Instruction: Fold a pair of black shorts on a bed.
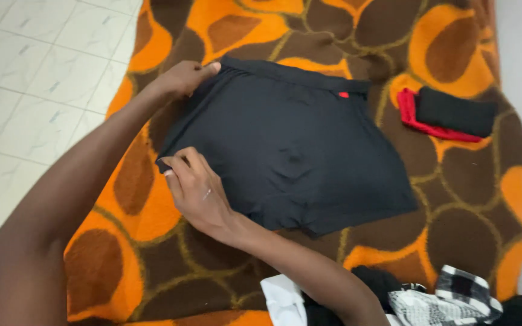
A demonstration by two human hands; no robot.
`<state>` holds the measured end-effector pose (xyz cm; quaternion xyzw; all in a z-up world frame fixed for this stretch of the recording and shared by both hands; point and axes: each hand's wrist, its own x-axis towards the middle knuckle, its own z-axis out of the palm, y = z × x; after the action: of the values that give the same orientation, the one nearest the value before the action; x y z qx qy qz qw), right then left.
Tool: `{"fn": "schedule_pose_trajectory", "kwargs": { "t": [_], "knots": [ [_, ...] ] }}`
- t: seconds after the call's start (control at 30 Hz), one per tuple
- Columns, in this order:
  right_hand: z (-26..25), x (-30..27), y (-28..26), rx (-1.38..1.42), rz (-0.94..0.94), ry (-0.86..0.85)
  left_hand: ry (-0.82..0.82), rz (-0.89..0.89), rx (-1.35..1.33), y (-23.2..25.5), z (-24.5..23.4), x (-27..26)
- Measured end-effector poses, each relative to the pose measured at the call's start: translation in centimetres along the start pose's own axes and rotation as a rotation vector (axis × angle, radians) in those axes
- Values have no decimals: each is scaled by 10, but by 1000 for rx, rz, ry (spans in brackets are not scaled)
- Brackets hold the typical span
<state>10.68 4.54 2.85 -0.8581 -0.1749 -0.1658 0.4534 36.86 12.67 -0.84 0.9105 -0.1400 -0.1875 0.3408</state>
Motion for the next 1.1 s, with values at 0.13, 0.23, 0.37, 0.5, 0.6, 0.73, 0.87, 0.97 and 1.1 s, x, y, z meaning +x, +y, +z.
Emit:
{"fn": "schedule_pose_trajectory", "kwargs": {
  "t": [0.13,0.23,0.37,0.5,0.6,0.73,0.87,0.97,1.1],
  "knots": [
    [-25,-3,3,286,84,59,-110,-141,-62,-4,18,53],
    [-52,-5,4,545,237,-9,-106,-147,-340,24,14,47],
    [-90,-31,25,716,443,-53,-147,-108,-644,30,17,67],
    [-136,-76,59,919,472,126,-98,152,-591,106,19,38],
    [-189,-112,76,804,605,275,-209,262,-523,166,34,25],
    [-252,-145,92,682,778,439,-506,405,-443,216,77,40],
    [-277,-183,135,668,775,578,-668,481,-293,242,127,73],
    [-279,-213,175,689,780,606,-873,433,-171,234,168,121],
    [-283,-200,170,593,833,463,-938,360,-118,240,188,135]
  ]
}}
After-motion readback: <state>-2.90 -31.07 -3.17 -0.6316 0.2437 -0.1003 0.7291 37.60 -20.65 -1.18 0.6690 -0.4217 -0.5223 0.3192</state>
